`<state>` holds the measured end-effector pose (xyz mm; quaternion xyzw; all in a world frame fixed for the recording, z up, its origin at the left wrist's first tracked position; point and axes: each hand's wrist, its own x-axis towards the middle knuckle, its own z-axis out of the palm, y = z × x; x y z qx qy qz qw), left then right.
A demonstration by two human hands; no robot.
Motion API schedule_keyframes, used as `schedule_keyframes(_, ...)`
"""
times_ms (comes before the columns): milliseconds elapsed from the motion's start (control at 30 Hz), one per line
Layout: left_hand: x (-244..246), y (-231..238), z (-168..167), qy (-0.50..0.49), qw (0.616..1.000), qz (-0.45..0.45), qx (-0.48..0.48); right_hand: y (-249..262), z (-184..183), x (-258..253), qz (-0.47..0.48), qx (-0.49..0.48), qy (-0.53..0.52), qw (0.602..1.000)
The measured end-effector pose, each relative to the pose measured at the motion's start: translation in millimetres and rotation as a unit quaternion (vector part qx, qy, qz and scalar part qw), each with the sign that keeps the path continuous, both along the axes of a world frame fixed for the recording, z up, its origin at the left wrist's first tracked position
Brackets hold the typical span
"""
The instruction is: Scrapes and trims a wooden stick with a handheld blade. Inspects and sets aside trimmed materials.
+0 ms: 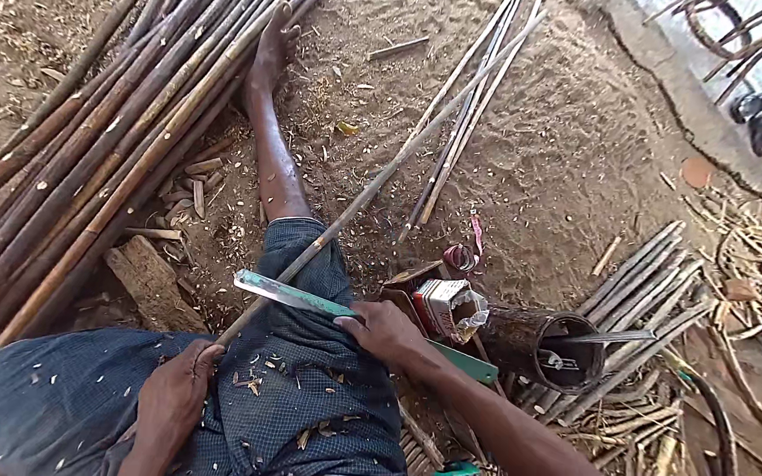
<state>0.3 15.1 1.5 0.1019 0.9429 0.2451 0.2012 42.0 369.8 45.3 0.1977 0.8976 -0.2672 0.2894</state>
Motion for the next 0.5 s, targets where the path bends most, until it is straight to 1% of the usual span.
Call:
schedule_keyframes(33,-0.9,0.8,-0.8,0.010,1.000,-0.001,-0.003,9.4,-3.3,-4.1,-0.034,-0.012,0.006,0.999)
schedule_keyframes(100,3.4,5.0,1.9,0.033,0.999,0.001,-0.006,45.3,-16.9,-15.7,-0.180,-0.024,0.058,0.982)
schedule_keyframes(133,7.8,8.2,7.0,0.050,0.999,0.002,-0.006,54.9,-22.0,-18.3,-0.224,-0.019,0.086,0.971)
schedule_keyframes(167,9.9,12.5,12.7,0.074,0.997,0.002,-0.011,51.6,-18.2,-20.8,-0.219,-0.019,0.089,0.971)
schedule_keyframes(200,10.4,17.1,18.9,0.095,0.995,0.000,-0.020,36.2,-7.8,-19.8,-0.164,-0.036,0.070,0.983)
schedule_keyframes(233,12.5,21.6,26.9,0.102,0.994,-0.004,-0.026,13.7,3.1,-9.8,-0.089,-0.062,0.045,0.993)
schedule_keyframes(267,13.3,26.8,35.0,0.106,0.994,-0.012,-0.029,-6.7,9.5,-0.1,-0.023,-0.080,0.025,0.996)
schedule_keyframes(300,9.4,33.1,42.0,0.112,0.993,-0.025,-0.030,-17.6,13.4,2.5,0.021,-0.089,0.011,0.996)
schedule_keyframes(333,3.1,39.9,48.5,0.118,0.992,-0.039,-0.028,-18.9,16.1,1.9,0.027,-0.092,0.022,0.995)
schedule_keyframes(367,-2.0,46.2,55.4,0.121,0.991,-0.051,-0.029,-14.5,19.2,2.0,-0.001,-0.101,0.049,0.994)
schedule_keyframes(433,-11.1,56.7,72.4,0.113,0.990,-0.068,-0.055,1.8,18.6,8.6,-0.096,-0.133,0.103,0.981)
schedule_keyframes(467,-16.5,58.2,80.8,0.096,0.990,-0.076,-0.070,9.8,14.5,12.8,-0.144,-0.154,0.112,0.971)
schedule_keyframes(500,-22.8,55.3,89.5,0.054,0.992,-0.083,-0.083,15.3,10.7,15.6,-0.188,-0.172,0.120,0.960)
